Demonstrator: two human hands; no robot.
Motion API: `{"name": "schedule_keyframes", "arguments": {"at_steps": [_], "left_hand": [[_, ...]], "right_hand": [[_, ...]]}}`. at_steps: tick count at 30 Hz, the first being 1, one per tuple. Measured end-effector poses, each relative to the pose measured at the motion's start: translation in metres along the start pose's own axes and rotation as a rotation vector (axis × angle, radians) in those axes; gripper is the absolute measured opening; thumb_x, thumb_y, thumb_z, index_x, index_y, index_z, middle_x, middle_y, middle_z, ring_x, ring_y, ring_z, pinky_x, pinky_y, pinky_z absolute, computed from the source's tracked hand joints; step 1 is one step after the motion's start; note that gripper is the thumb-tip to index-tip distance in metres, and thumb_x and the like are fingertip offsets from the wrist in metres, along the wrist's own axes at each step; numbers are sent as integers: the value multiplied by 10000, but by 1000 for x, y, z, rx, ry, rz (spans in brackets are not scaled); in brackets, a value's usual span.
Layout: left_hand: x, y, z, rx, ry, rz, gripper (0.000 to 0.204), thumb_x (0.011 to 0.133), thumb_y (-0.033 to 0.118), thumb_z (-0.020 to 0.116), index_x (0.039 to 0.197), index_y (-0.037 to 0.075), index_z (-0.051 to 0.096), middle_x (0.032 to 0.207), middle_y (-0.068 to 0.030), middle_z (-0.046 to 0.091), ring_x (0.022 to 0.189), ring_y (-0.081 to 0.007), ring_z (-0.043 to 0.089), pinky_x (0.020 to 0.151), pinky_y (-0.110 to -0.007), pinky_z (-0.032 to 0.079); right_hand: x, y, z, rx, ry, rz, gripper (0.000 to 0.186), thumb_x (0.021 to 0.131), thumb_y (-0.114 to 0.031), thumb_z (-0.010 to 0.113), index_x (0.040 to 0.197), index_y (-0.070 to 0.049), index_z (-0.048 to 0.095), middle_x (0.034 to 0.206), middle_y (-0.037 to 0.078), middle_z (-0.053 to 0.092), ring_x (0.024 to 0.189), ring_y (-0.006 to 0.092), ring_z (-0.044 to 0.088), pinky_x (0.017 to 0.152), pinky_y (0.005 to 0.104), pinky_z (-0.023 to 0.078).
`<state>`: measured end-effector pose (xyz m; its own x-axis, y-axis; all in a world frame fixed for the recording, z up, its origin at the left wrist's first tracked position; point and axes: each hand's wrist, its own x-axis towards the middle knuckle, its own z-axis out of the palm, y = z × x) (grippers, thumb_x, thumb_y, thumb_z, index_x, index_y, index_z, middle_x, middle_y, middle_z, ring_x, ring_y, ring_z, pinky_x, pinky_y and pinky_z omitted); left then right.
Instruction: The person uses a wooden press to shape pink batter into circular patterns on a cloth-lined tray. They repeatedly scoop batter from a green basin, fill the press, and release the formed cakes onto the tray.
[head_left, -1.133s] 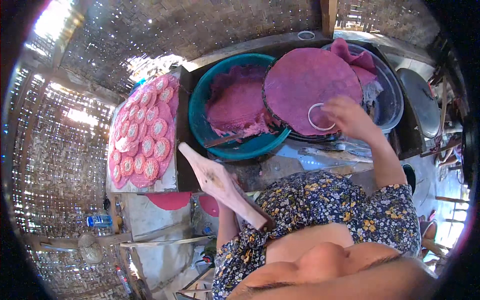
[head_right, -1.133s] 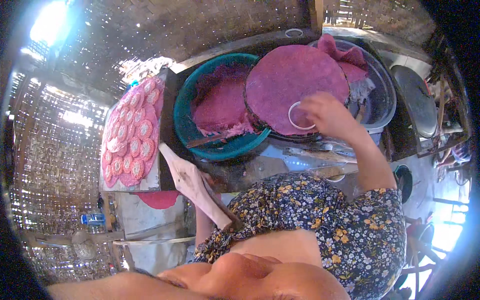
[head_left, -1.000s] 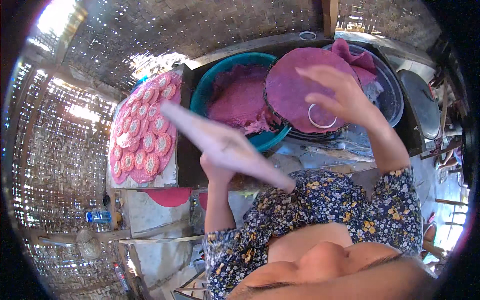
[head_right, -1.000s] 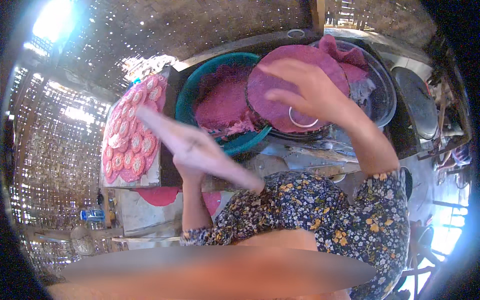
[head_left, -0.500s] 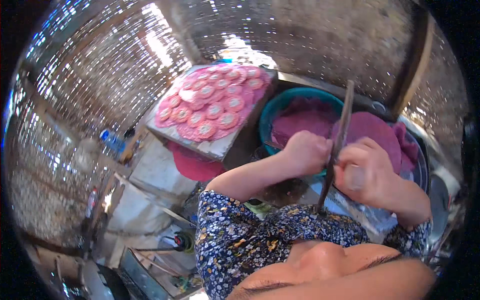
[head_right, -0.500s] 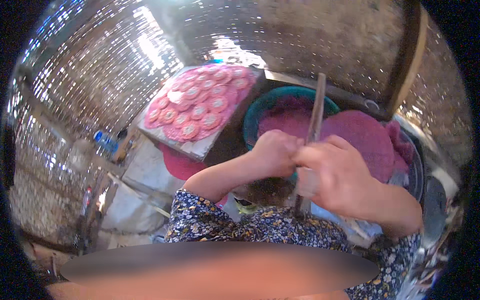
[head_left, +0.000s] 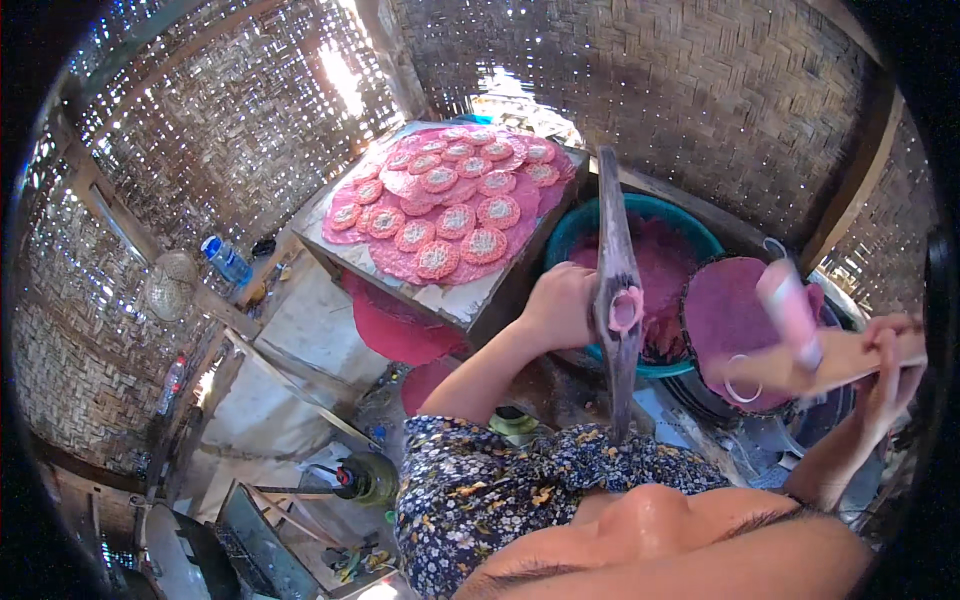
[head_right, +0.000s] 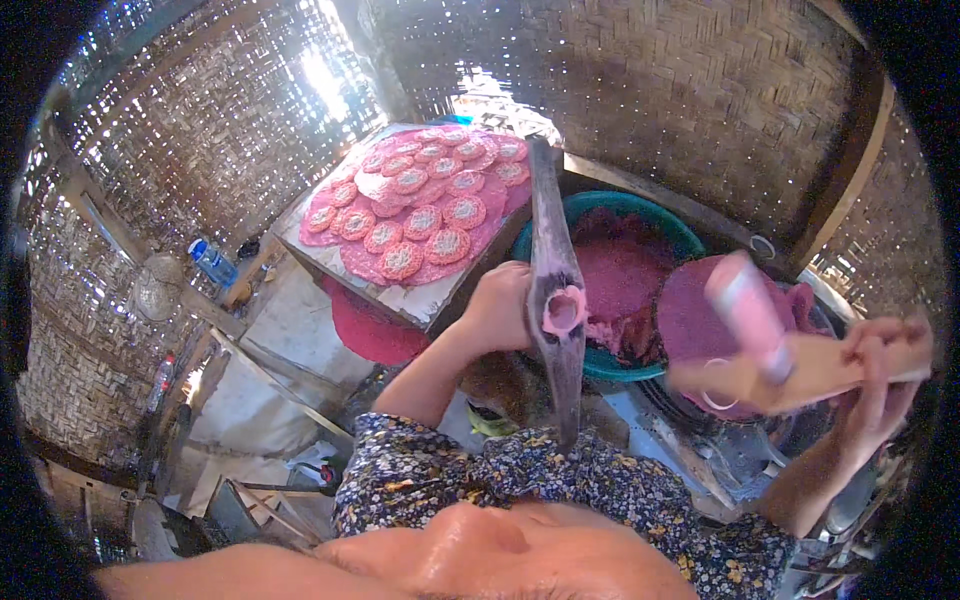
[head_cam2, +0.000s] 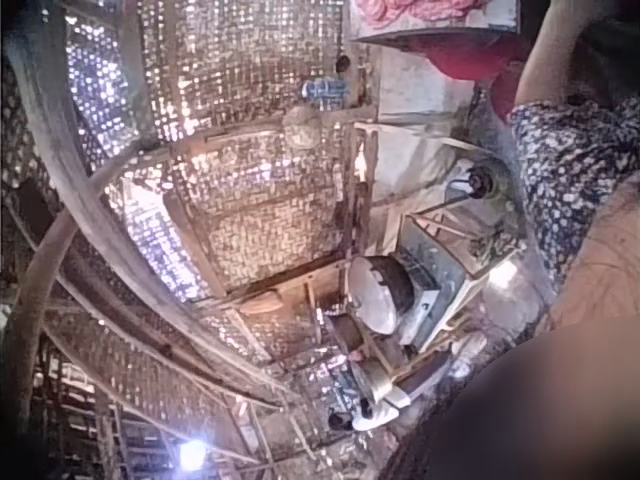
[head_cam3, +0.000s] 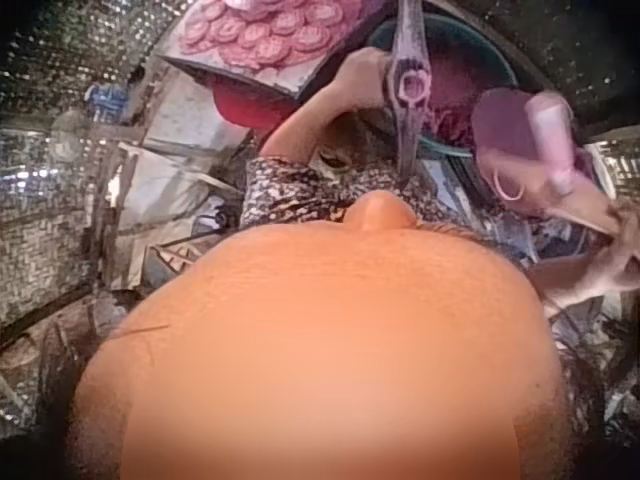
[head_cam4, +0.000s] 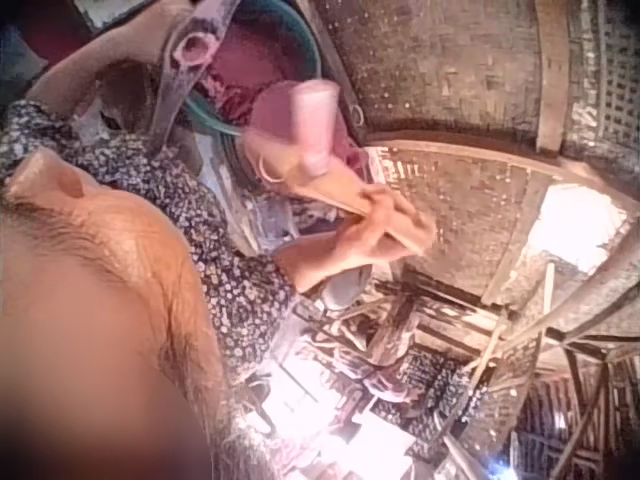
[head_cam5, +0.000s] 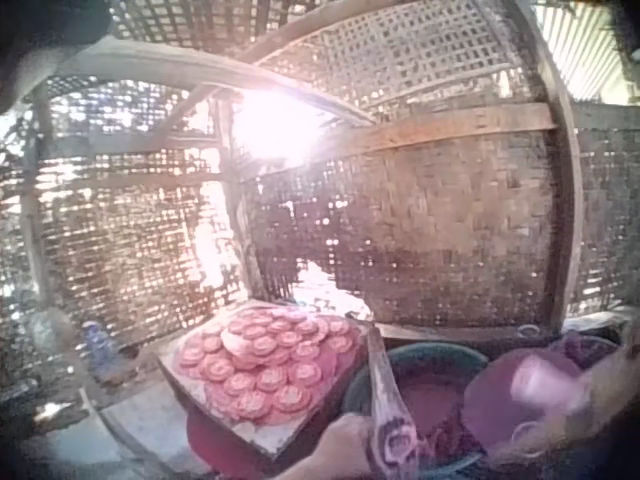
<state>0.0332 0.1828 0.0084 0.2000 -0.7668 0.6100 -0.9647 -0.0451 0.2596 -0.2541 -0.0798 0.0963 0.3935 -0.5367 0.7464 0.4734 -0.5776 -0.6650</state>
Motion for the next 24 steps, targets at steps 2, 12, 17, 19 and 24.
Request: {"name": "schedule_keyframes", "arguments": {"at_steps": [2,12,17,19,24], "left_hand": [[-12,-20,23,-409,98,1,295,682,288,684,869,81,589,910,-115,616,794,-211,615,736,-360,478],[22,-34,40,-1509,737,360,322,735,361,679,868,102,542,1086,-18,494,1041,-255,459,976,-524,328],[-77,-70,-4,-1343,983,91,320,707,341,715,925,167,557,933,2,510,1040,-240,455,931,-542,368],[-82,-59,-14,-1368,1019,53,349,723,385,691,960,172,549,1042,-53,495,1046,-253,464,869,-473,423],[-107,-70,-13,-1358,1174,-20,361,745,417,659,980,158,570,1120,-102,456,1051,-260,469,754,-414,508]], "right_hand": [[-3,18,12,171,212,-167,322,779,-17,518,1079,-35,400,810,97,489,777,176,461,761,333,407],[-63,77,156,502,-2,251,564,775,-260,640,1214,-76,339,1092,144,530,1115,286,461,950,430,377],[-88,121,136,-851,-676,28,726,640,-293,725,1247,-102,375,1279,149,376,1236,349,293,1007,515,236],[-103,133,122,-1099,-774,39,735,630,-282,720,1262,-129,378,1318,139,328,1261,356,242,1011,540,204],[-120,156,103,-1393,-862,31,730,647,-242,692,1291,-186,355,1343,113,299,1277,351,208,1006,582,168]]}}
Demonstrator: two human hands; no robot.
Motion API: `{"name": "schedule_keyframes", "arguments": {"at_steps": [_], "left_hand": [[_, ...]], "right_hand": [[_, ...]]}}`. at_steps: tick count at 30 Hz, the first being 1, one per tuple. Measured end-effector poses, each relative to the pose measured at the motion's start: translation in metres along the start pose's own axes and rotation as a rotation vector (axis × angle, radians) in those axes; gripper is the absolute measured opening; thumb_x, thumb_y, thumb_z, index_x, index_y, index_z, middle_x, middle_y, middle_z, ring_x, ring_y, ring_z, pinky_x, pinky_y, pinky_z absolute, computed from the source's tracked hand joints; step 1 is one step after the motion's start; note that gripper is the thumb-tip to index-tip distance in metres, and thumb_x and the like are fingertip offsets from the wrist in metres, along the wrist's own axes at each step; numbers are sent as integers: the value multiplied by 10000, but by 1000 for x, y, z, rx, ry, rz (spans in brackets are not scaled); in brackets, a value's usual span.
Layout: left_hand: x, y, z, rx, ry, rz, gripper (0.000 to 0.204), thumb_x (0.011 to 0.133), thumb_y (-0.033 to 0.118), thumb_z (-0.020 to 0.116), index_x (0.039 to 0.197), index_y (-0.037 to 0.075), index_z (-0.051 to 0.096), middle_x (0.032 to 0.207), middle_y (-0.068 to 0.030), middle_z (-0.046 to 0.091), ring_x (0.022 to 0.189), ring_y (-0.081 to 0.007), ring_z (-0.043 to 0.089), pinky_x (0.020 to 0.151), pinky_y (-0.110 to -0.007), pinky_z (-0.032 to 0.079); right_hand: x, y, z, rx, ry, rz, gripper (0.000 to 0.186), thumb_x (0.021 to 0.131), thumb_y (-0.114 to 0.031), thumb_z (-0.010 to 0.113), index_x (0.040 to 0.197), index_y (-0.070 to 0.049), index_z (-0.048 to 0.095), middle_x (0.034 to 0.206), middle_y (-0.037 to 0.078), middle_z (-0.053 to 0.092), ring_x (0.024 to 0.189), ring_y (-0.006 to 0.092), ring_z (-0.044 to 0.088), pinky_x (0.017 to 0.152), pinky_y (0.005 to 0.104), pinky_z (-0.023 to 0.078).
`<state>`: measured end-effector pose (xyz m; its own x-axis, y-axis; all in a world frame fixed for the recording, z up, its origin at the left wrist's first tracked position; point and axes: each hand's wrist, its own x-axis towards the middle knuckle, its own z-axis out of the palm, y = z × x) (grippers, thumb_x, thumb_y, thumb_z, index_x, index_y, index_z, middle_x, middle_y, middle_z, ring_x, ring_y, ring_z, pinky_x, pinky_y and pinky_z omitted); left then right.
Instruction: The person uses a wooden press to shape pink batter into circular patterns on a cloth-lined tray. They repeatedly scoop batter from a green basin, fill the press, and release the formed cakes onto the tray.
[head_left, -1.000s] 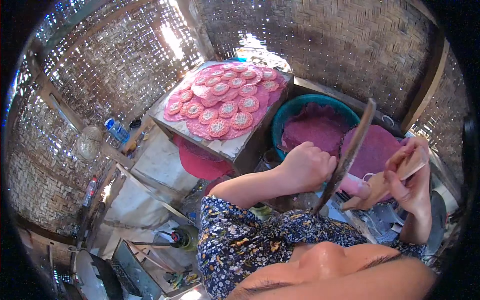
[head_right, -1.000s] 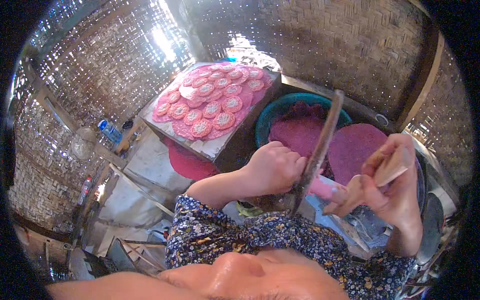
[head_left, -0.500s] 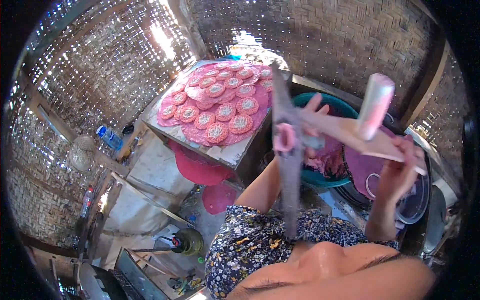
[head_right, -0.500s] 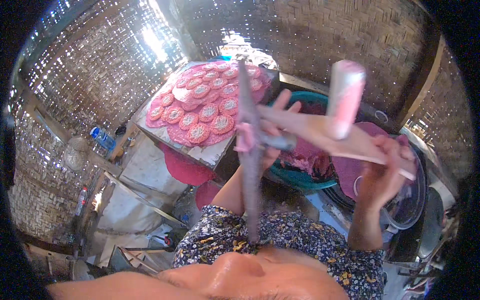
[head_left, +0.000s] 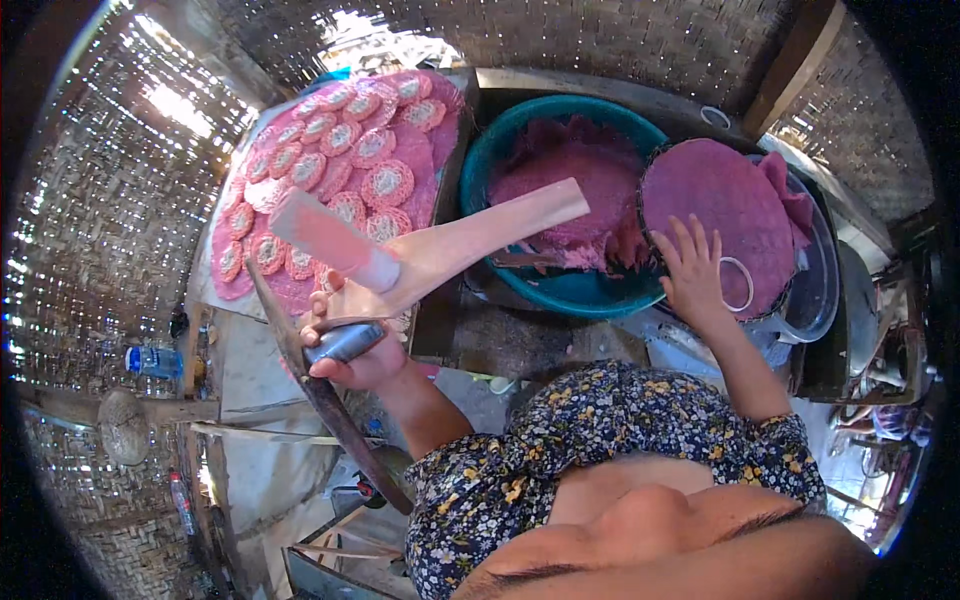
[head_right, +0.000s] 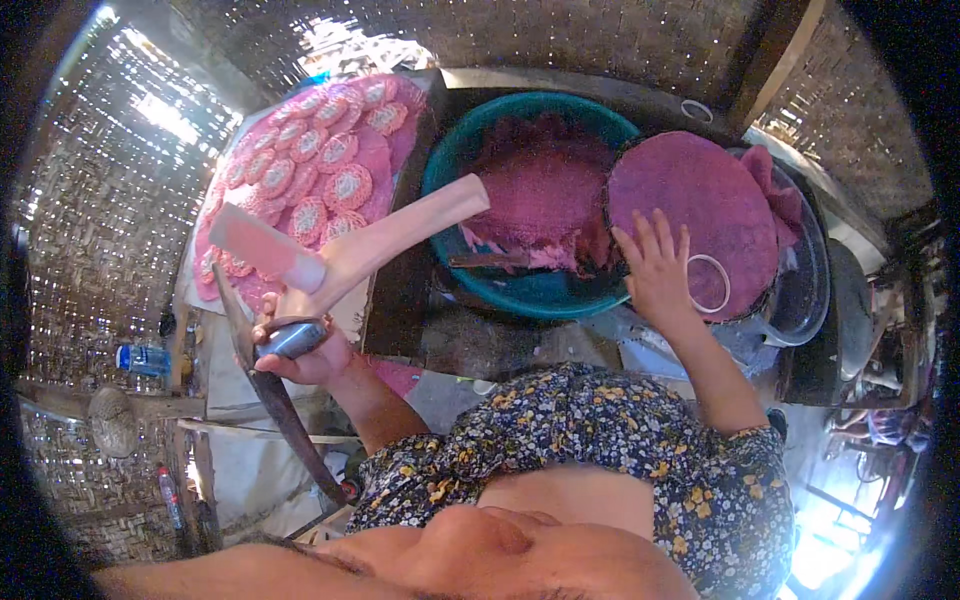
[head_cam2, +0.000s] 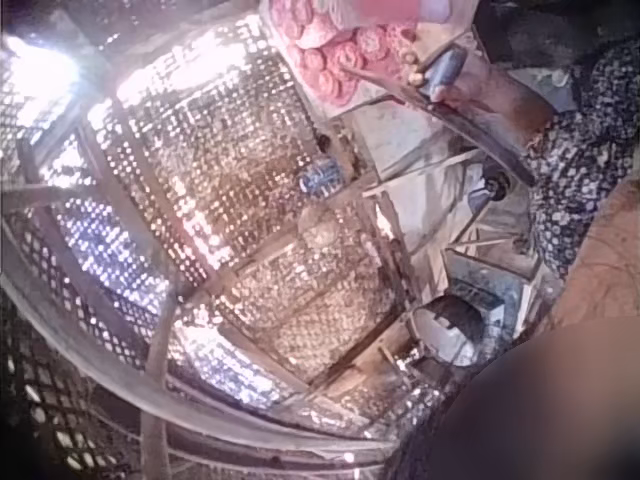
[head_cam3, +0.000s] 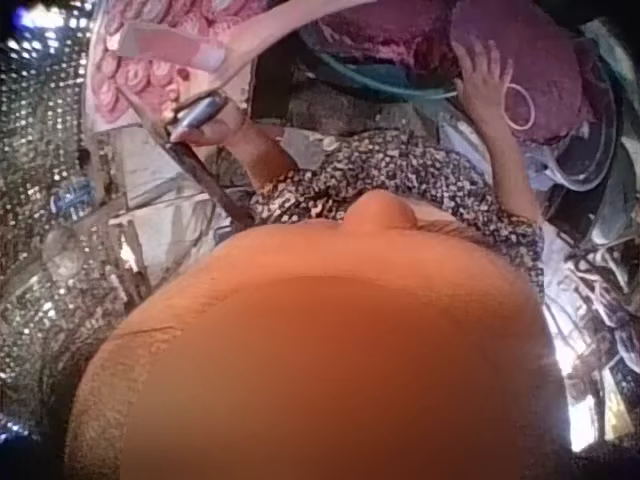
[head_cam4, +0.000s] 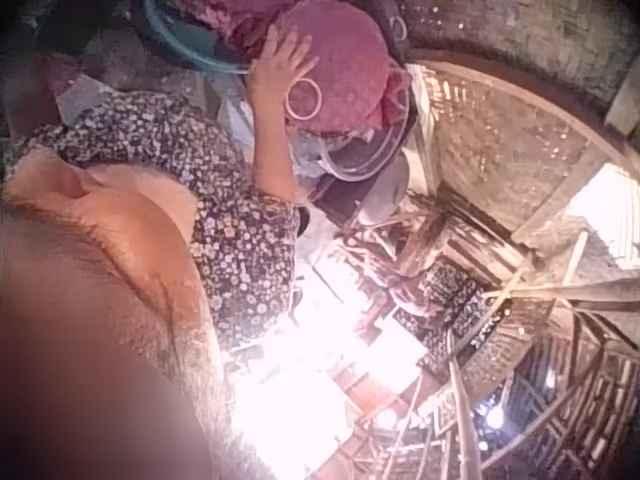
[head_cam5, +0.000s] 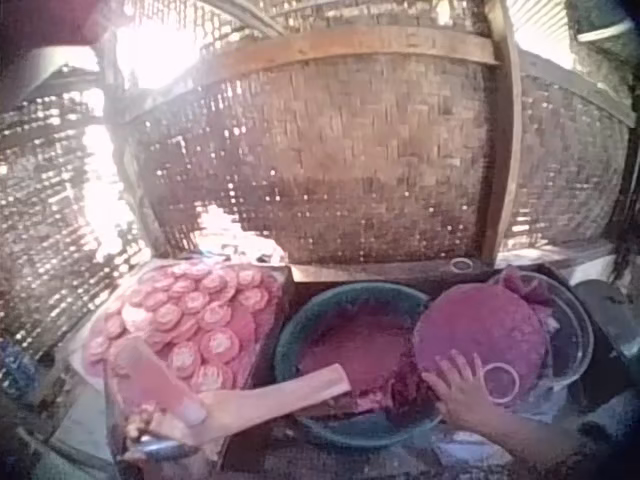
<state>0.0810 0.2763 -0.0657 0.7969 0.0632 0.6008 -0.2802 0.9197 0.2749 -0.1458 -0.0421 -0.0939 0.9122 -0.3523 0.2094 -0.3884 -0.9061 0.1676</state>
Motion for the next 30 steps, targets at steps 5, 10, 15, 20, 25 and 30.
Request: {"name": "schedule_keyframes", "arguments": {"at_steps": [5,10,15,20,25,30], "left_hand": [[-6,0,-13,-129,86,-47,361,747,425,652,979,155,591,1068,-87,456,1051,-271,459,767,-432,511],[-11,0,-22,-33,132,-37,357,735,472,649,937,190,566,1042,-6,457,1086,-226,407,969,-461,300],[-13,5,-2,-2,174,-19,361,720,487,659,927,207,564,1020,-2,424,1063,-240,417,916,-468,346],[-13,-2,4,68,135,-34,348,709,479,672,924,227,562,1013,-2,412,1044,-246,425,899,-460,358],[-16,-4,6,105,221,43,355,701,485,678,918,229,560,1027,-11,424,1057,-251,426,917,-466,350],[-18,-4,0,-90,108,-110,377,697,481,683,929,208,566,1047,-33,464,1070,-248,438,936,-466,347]], "right_hand": [[-5,18,-6,-21,-17,62,725,649,-220,680,1296,-191,353,1347,97,302,1282,332,209,1012,577,161],[3,32,-4,-138,-97,185,684,665,-232,681,1279,-183,384,1335,92,324,1268,318,242,1002,546,209],[35,-11,22,611,-212,8,513,758,-308,628,1211,-125,470,1107,138,536,1091,308,463,922,418,351],[60,-97,3,1416,-657,371,413,810,-321,575,1121,-51,543,1049,89,578,918,189,534,759,319,444],[56,-92,67,1582,-764,777,289,796,-280,593,922,-25,638,819,81,621,668,140,546,567,294,450],[26,17,58,1492,-900,640,171,730,-144,651,793,14,648,659,64,617,575,147,565,516,303,443]]}}
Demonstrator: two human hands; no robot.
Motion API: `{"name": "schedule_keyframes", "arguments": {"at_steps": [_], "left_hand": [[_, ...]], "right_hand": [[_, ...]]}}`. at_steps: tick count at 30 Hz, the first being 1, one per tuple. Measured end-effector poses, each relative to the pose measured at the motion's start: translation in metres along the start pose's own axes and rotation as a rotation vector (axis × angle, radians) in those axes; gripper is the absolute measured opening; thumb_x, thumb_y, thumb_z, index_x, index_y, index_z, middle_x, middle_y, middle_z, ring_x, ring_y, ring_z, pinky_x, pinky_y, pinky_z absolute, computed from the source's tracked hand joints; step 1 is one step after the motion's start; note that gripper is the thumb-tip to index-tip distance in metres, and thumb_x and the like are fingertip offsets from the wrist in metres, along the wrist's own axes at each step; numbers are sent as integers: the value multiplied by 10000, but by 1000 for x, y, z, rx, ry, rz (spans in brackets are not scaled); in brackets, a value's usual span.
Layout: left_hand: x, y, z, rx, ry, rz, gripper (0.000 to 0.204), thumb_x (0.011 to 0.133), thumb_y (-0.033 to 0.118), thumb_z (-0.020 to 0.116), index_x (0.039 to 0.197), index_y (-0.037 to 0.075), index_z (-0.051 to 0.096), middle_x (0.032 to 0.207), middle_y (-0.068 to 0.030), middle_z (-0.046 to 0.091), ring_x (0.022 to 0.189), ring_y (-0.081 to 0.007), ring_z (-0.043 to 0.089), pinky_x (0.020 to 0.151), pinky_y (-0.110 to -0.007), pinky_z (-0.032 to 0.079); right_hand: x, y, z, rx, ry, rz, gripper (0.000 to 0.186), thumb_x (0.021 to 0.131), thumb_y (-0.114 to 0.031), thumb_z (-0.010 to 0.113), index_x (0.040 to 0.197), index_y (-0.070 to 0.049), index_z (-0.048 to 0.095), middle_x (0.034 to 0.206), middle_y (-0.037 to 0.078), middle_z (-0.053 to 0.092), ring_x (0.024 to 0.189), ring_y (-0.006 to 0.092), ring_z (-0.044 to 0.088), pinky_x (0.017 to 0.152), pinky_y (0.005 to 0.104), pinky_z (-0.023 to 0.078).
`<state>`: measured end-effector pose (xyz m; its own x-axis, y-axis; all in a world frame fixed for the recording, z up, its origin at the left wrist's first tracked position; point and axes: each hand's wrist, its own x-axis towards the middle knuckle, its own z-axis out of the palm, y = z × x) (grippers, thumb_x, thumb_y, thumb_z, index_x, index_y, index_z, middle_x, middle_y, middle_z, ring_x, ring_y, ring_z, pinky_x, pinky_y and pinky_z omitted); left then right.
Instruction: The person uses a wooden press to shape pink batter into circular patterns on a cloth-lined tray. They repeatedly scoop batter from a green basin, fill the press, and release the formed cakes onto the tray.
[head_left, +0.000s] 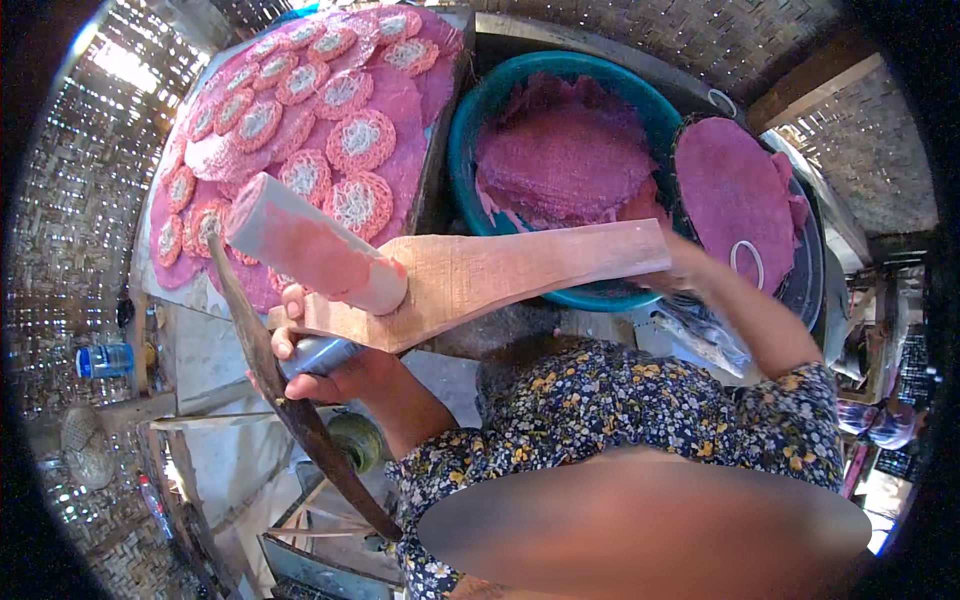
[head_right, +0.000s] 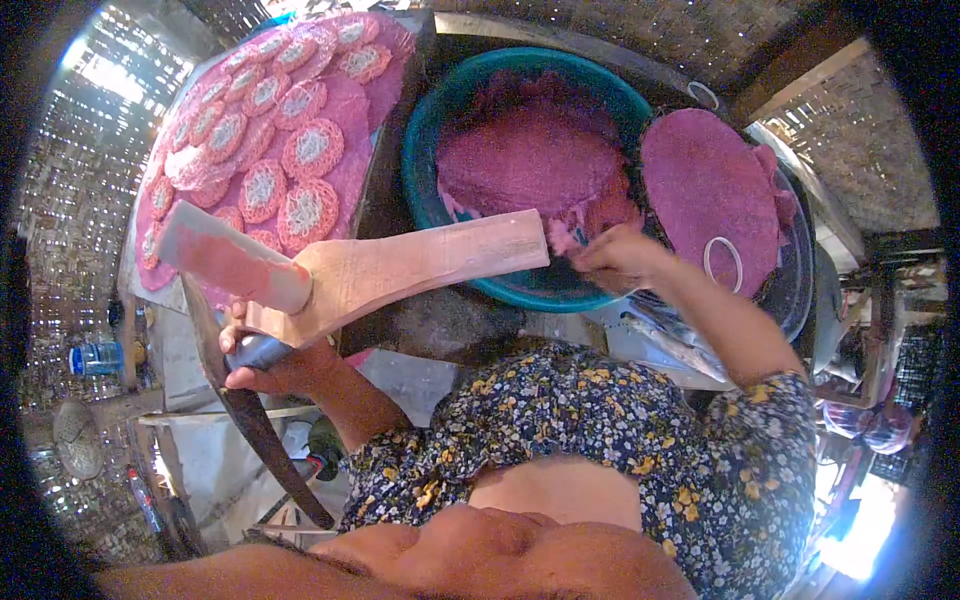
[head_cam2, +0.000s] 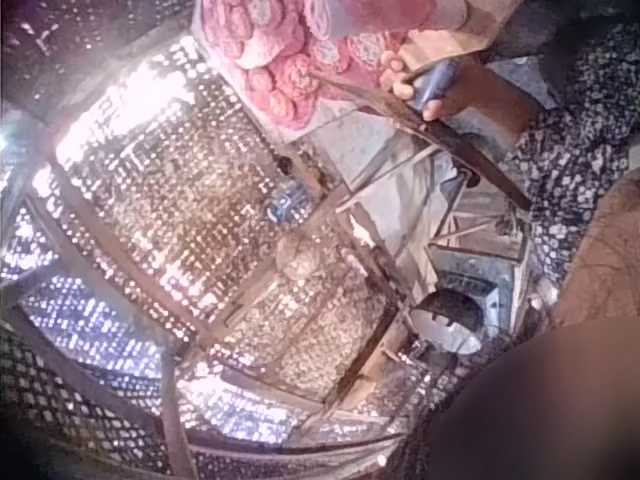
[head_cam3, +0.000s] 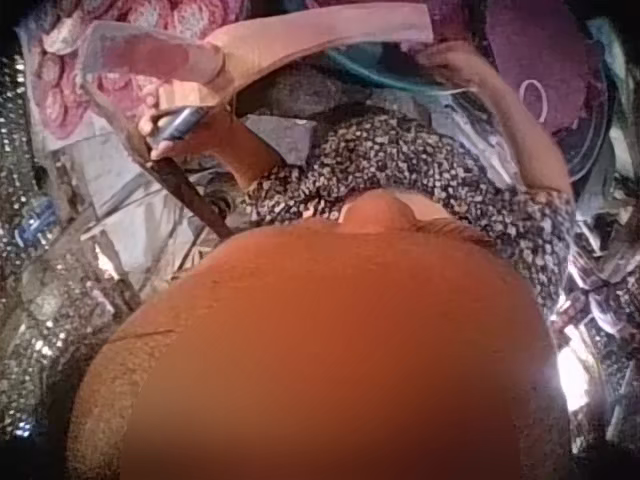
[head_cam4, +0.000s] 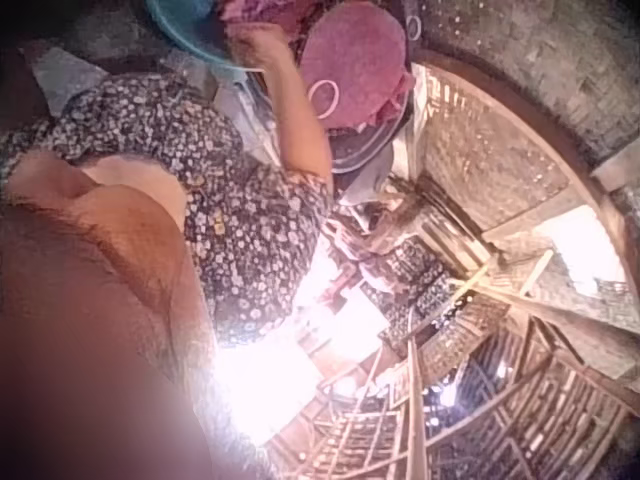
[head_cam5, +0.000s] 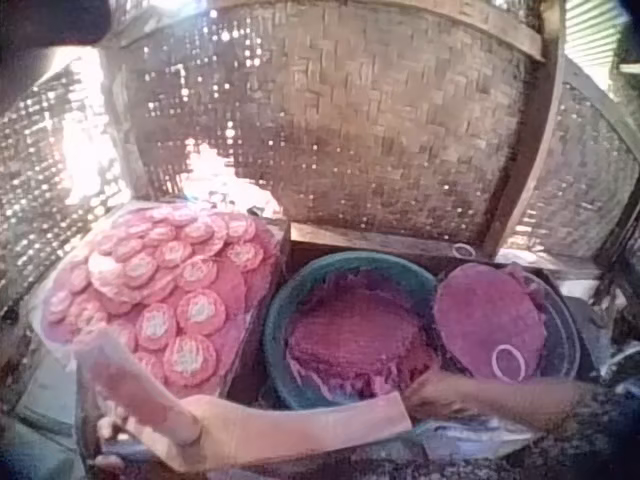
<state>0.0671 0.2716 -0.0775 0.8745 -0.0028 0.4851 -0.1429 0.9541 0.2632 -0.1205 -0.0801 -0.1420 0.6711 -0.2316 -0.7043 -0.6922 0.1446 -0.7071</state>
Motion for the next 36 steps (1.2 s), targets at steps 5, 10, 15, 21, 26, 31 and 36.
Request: {"name": "schedule_keyframes", "arguments": {"at_steps": [5,10,15,21,26,31,36], "left_hand": [[-1,5,2,53,61,27,336,704,429,701,920,226,541,1029,-11,397,1048,-255,429,895,-458,377],[-4,4,2,69,110,44,319,750,430,653,946,203,543,1018,-13,457,1033,-240,454,900,-441,370],[-8,6,-8,-2,143,-1,325,783,468,599,958,198,550,1002,-3,525,1016,-250,498,894,-453,386],[-7,6,4,52,166,-8,258,785,340,645,958,178,543,996,7,508,1019,-201,471,901,-404,365],[-10,5,-2,12,231,46,326,791,456,595,963,194,507,990,-4,503,987,-227,494,858,-412,395],[-8,1,1,164,256,73,346,784,472,596,969,197,494,945,4,486,949,-205,492,849,-390,391],[-9,1,4,82,248,58,338,781,474,600,952,199,504,945,18,493,969,-206,493,857,-389,390]], "right_hand": [[-88,-78,-24,-1207,23,-283,117,681,-103,647,787,-57,626,699,118,626,606,243,611,527,349,473],[-83,-106,-12,-1964,392,-477,109,747,-147,530,708,-63,588,672,105,582,649,285,609,527,409,465],[-41,-88,-5,-2138,340,-233,144,735,-175,560,772,-70,652,807,102,636,739,261,635,552,404,496],[0,-51,4,-2474,385,-436,118,707,-175,570,699,-97,659,693,55,603,661,210,606,456,357,438],[20,-38,3,-2418,226,-275,117,715,-160,564,699,-126,674,735,75,629,683,216,619,494,349,458],[-2,-50,-1,-2217,54,-377,116,701,-157,565,670,-124,672,688,70,630,690,212,627,536,339,471],[-16,-46,-7,-2158,7,-352,104,691,-161,565,676,-104,650,677,85,622,696,233,627,550,359,472]]}}
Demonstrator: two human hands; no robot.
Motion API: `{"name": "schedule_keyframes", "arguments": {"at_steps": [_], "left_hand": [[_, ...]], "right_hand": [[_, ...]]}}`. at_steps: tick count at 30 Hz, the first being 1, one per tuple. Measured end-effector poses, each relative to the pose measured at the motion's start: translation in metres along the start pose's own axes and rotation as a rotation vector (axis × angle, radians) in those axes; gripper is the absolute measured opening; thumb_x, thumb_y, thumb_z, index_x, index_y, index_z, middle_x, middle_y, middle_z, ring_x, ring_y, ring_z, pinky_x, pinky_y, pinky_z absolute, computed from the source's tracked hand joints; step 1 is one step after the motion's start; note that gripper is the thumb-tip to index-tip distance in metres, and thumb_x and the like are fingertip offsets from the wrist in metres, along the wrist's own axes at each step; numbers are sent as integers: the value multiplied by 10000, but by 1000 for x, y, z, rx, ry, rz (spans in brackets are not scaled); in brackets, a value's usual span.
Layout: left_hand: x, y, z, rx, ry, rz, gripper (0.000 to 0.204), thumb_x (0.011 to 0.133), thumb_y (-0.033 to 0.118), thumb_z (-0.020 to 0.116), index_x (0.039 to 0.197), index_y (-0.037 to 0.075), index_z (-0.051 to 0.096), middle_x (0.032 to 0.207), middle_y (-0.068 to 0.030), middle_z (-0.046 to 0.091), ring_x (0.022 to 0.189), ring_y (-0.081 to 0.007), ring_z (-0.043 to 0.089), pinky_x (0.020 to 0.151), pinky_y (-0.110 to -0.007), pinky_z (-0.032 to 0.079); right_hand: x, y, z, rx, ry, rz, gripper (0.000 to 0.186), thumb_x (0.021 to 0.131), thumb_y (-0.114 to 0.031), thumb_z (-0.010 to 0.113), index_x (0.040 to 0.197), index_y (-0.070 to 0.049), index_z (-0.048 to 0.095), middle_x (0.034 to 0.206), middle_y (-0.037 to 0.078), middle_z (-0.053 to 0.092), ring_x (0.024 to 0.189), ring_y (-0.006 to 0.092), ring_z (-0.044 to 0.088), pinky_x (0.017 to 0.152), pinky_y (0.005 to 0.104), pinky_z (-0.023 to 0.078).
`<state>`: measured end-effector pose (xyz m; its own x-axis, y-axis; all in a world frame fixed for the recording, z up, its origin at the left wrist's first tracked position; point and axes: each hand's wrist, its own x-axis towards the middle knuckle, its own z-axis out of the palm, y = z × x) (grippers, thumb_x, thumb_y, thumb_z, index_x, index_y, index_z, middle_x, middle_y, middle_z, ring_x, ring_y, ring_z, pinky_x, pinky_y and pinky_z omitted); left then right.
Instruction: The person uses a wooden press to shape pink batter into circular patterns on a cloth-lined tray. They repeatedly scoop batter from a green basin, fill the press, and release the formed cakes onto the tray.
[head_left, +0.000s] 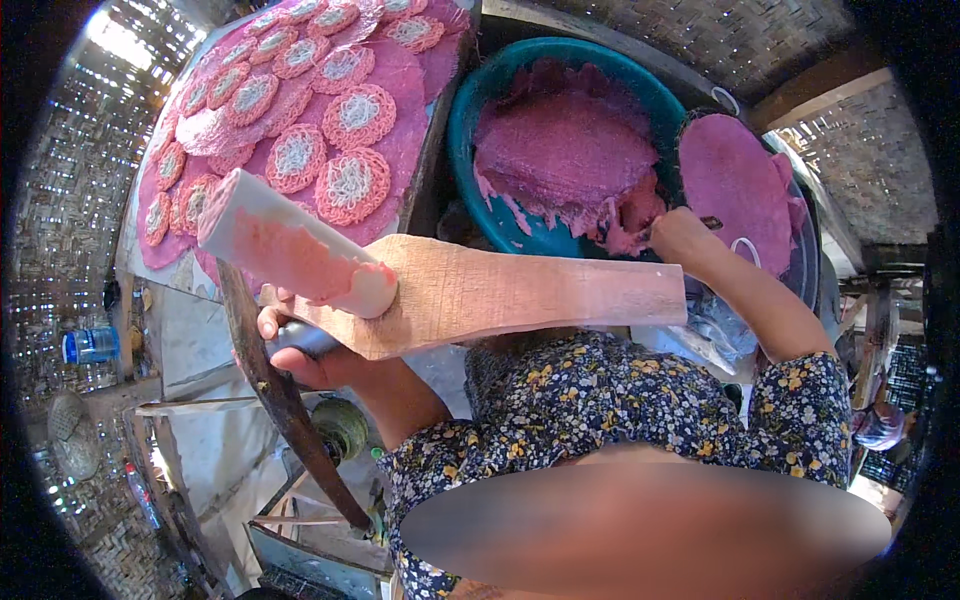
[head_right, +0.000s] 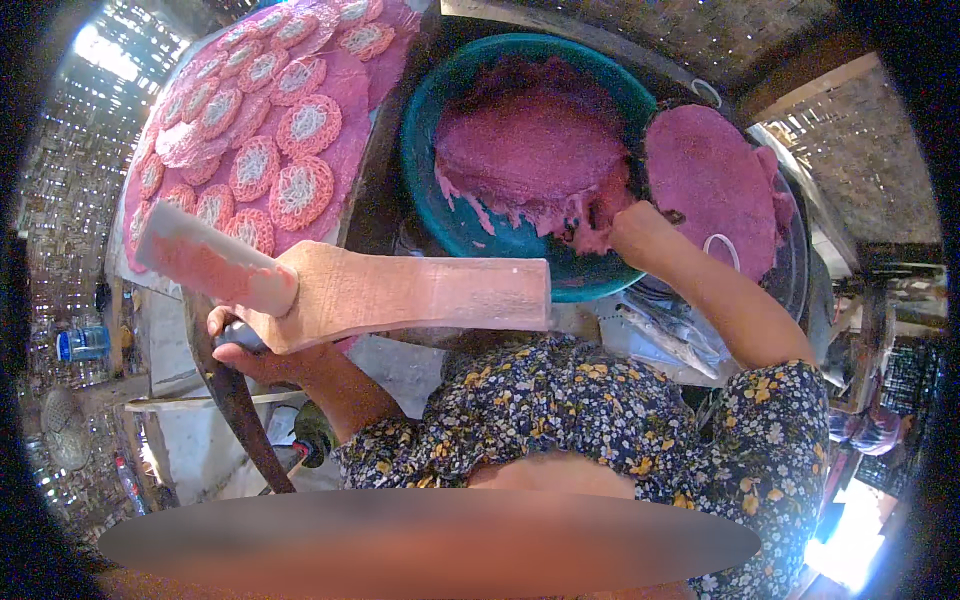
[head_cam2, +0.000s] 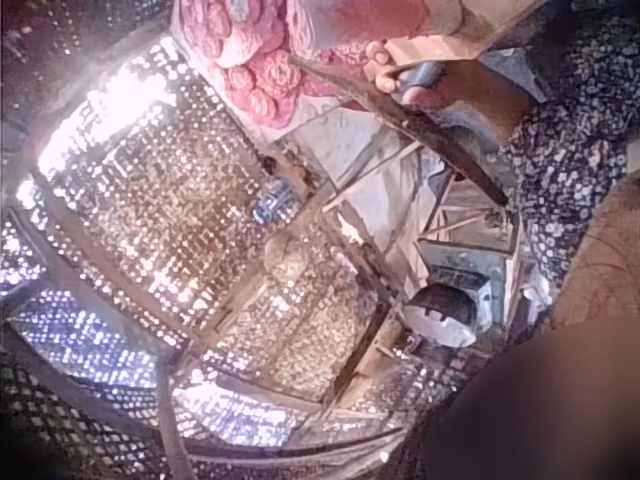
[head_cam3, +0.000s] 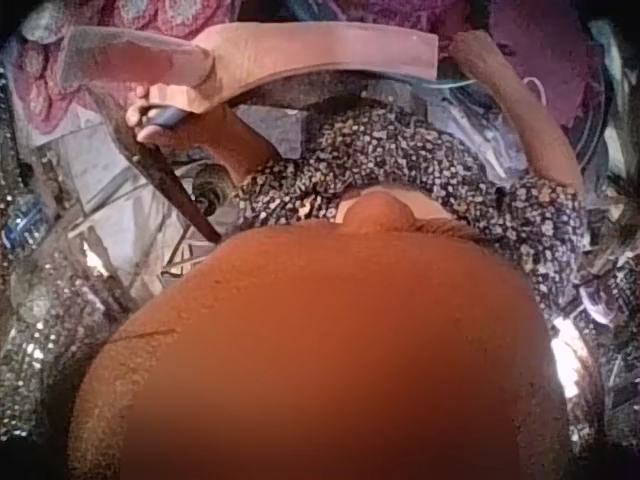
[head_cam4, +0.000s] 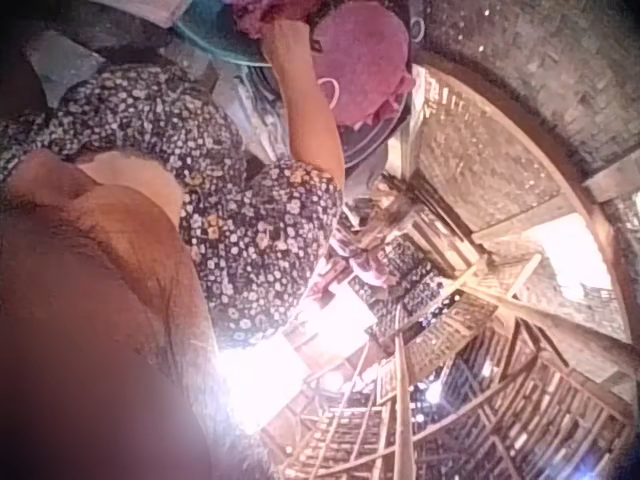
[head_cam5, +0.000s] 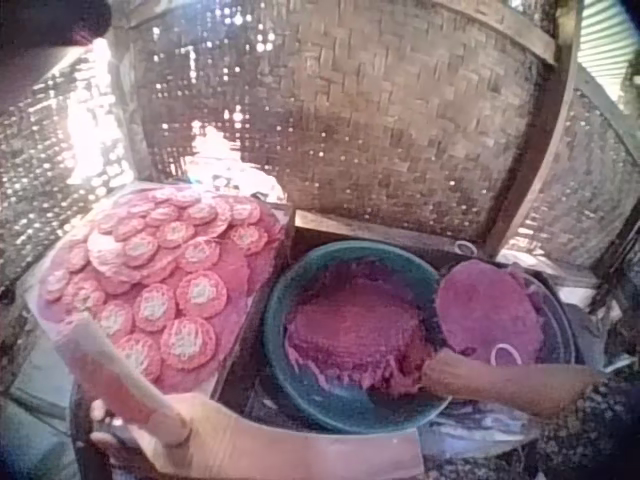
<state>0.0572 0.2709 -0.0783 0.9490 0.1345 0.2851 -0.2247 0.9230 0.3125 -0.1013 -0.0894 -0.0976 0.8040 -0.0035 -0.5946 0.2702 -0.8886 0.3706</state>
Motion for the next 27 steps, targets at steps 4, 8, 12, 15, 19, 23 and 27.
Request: {"name": "schedule_keyframes", "arguments": {"at_steps": [4,8,12,15,19,23,27], "left_hand": [[1,3,-2,-68,-24,-27,329,777,471,606,945,202,518,955,21,506,975,-218,503,860,-404,397],[4,4,-11,-25,-18,-38,308,782,453,607,944,203,526,977,17,511,984,-229,507,873,-426,392],[3,5,-9,-14,-60,-59,294,791,432,602,949,195,529,982,9,512,995,-240,501,890,-450,376],[5,7,-12,-51,-133,-67,301,795,428,599,958,184,531,998,4,503,1014,-239,482,905,-462,359],[8,-2,-14,123,-89,74,336,786,452,600,965,175,535,1019,0,479,1035,-232,453,917,-463,342],[12,-1,-13,-18,-197,-23,376,761,478,617,966,171,540,995,3,473,1038,-222,442,916,-452,341],[18,5,-12,-22,-259,-8,371,730,419,675,970,168,544,980,6,475,1011,-206,450,916,-450,343]], "right_hand": [[-11,4,-7,84,193,97,130,694,-113,542,673,-82,666,713,105,637,675,238,630,569,364,483],[9,-4,7,20,138,106,102,704,-104,520,731,-60,607,710,92,609,668,237,613,577,362,463],[-1,-10,17,21,123,-24,102,727,-124,514,778,-53,566,723,80,592,676,220,606,570,348,445],[-6,-9,9,103,362,51,127,695,-134,552,664,-68,656,705,91,609,675,230,622,584,354,475],[13,-10,12,107,346,102,124,709,-138,545,691,-51,631,729,94,596,682,239,616,595,358,465],[25,-14,21,87,280,6,123,725,-167,549,687,-57,591,719,103,582,669,252,610,584,368,451],[14,4,3,254,115,77,159,713,-196,587,792,-69,641,708,127,611,712,277,620,605,380,467]]}}
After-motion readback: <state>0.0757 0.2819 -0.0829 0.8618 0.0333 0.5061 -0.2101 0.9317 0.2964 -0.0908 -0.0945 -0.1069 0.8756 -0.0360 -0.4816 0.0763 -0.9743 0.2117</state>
